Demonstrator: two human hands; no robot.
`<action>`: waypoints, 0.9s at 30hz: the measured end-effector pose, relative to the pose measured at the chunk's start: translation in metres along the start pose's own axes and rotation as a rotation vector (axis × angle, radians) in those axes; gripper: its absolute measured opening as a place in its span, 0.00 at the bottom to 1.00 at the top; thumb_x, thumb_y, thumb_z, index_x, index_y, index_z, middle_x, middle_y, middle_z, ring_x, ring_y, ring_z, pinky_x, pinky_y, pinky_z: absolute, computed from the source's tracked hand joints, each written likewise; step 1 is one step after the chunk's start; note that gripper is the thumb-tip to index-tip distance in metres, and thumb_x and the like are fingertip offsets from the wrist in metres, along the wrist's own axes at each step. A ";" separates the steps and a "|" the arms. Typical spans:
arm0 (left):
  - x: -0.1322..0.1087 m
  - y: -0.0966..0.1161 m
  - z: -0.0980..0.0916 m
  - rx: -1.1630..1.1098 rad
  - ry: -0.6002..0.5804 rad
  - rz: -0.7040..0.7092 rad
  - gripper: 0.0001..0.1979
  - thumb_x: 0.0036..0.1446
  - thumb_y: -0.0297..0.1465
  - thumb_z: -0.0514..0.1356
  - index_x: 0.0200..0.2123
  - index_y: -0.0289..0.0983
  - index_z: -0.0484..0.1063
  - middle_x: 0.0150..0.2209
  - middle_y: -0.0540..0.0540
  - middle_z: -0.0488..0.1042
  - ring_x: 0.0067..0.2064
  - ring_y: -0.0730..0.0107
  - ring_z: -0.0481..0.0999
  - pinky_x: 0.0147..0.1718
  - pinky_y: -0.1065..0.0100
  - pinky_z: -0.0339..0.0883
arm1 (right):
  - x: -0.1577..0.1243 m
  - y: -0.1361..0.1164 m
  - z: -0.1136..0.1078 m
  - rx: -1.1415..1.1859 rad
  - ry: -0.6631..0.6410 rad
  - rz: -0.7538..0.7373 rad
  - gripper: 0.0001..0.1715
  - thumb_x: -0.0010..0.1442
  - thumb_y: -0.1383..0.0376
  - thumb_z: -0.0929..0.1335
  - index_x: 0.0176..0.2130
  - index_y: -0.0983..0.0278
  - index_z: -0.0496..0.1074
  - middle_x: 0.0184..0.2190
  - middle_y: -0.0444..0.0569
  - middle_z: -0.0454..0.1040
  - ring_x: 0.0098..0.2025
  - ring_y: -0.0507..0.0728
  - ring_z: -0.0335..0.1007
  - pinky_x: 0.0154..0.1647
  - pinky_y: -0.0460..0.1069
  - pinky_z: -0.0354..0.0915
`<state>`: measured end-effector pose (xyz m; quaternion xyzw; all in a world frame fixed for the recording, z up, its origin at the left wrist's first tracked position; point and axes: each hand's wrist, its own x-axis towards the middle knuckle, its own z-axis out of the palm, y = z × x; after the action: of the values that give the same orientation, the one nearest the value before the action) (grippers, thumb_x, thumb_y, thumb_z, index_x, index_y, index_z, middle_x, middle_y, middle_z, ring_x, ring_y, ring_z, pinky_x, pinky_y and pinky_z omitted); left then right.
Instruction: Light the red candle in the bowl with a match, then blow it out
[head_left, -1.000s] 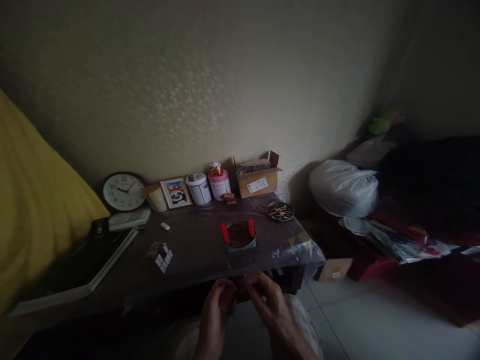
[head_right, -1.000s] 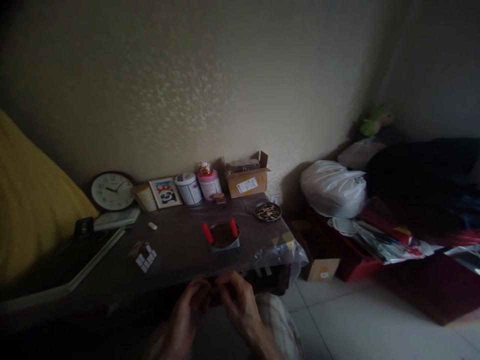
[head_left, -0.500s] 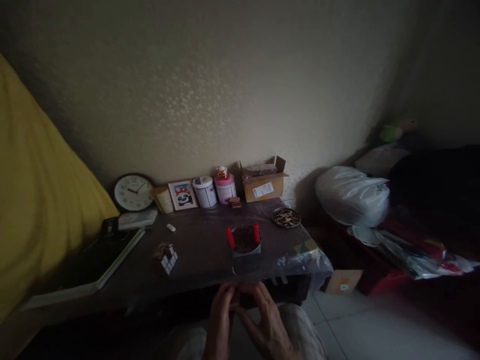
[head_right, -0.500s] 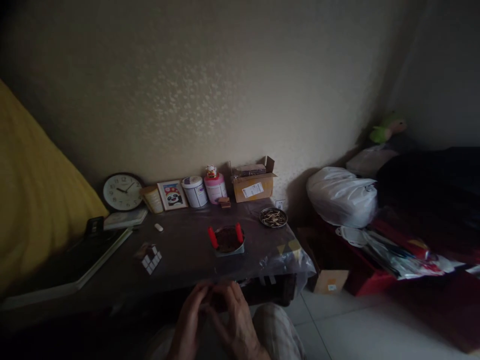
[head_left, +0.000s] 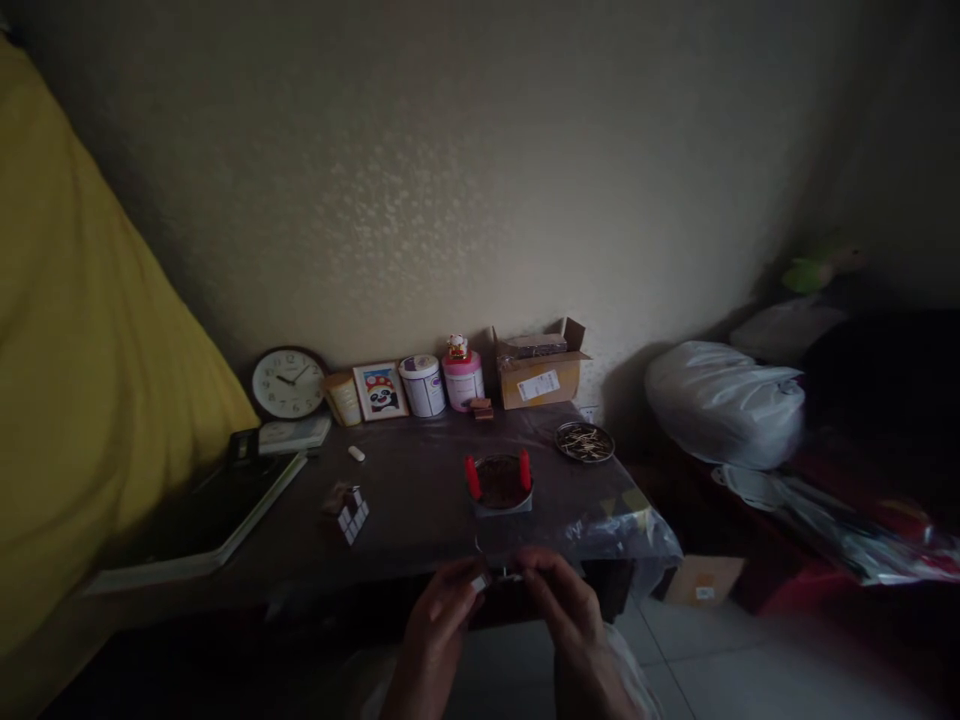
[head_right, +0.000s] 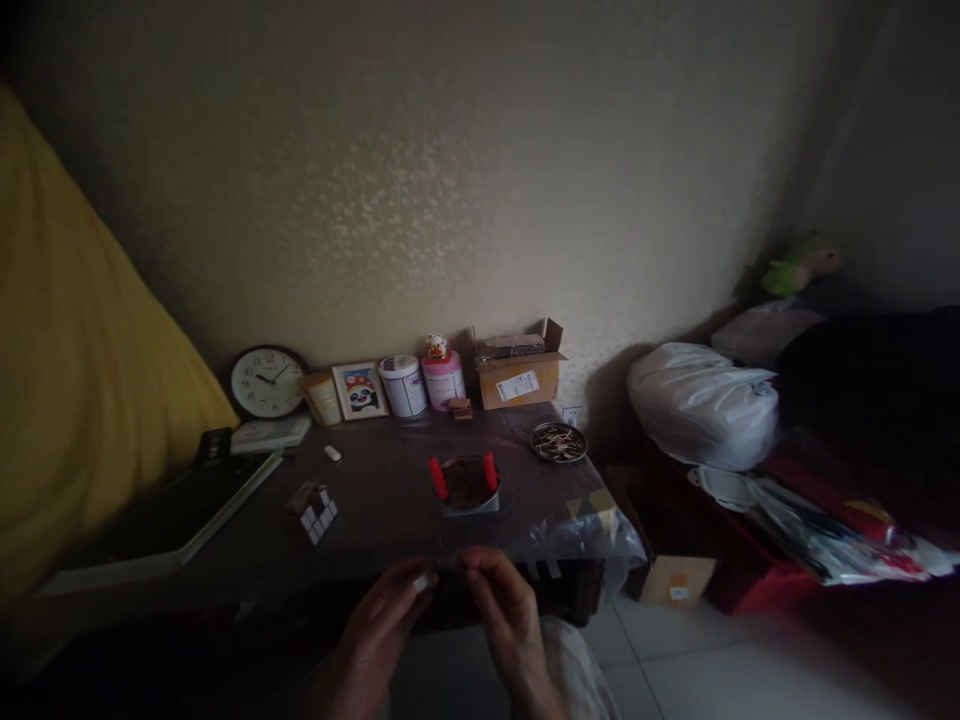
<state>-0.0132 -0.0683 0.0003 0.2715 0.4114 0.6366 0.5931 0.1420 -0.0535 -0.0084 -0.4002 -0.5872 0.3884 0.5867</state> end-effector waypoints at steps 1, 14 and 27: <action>-0.001 0.002 0.000 0.009 -0.005 0.000 0.16 0.40 0.38 0.72 0.35 0.39 0.81 0.40 0.42 0.81 0.46 0.58 0.76 0.47 0.62 0.68 | 0.002 0.002 -0.001 0.009 0.015 0.009 0.11 0.64 0.56 0.66 0.41 0.58 0.74 0.38 0.48 0.78 0.40 0.57 0.76 0.41 0.48 0.74; -0.012 0.013 0.014 0.017 -0.088 0.015 0.16 0.44 0.39 0.70 0.38 0.39 0.80 0.44 0.41 0.80 0.50 0.54 0.75 0.53 0.57 0.65 | 0.012 -0.005 0.004 -0.124 0.021 -0.405 0.10 0.64 0.65 0.66 0.41 0.54 0.76 0.37 0.47 0.78 0.39 0.56 0.76 0.39 0.49 0.74; -0.013 0.009 0.014 0.022 -0.031 0.039 0.16 0.44 0.39 0.70 0.37 0.39 0.80 0.42 0.42 0.80 0.48 0.54 0.75 0.50 0.58 0.68 | 0.007 0.001 0.010 -0.287 -0.014 -0.385 0.06 0.63 0.67 0.66 0.40 0.57 0.72 0.37 0.45 0.78 0.36 0.53 0.77 0.39 0.45 0.73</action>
<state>-0.0043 -0.0779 0.0171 0.2959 0.4039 0.6393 0.5837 0.1322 -0.0469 -0.0070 -0.3573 -0.7059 0.1848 0.5830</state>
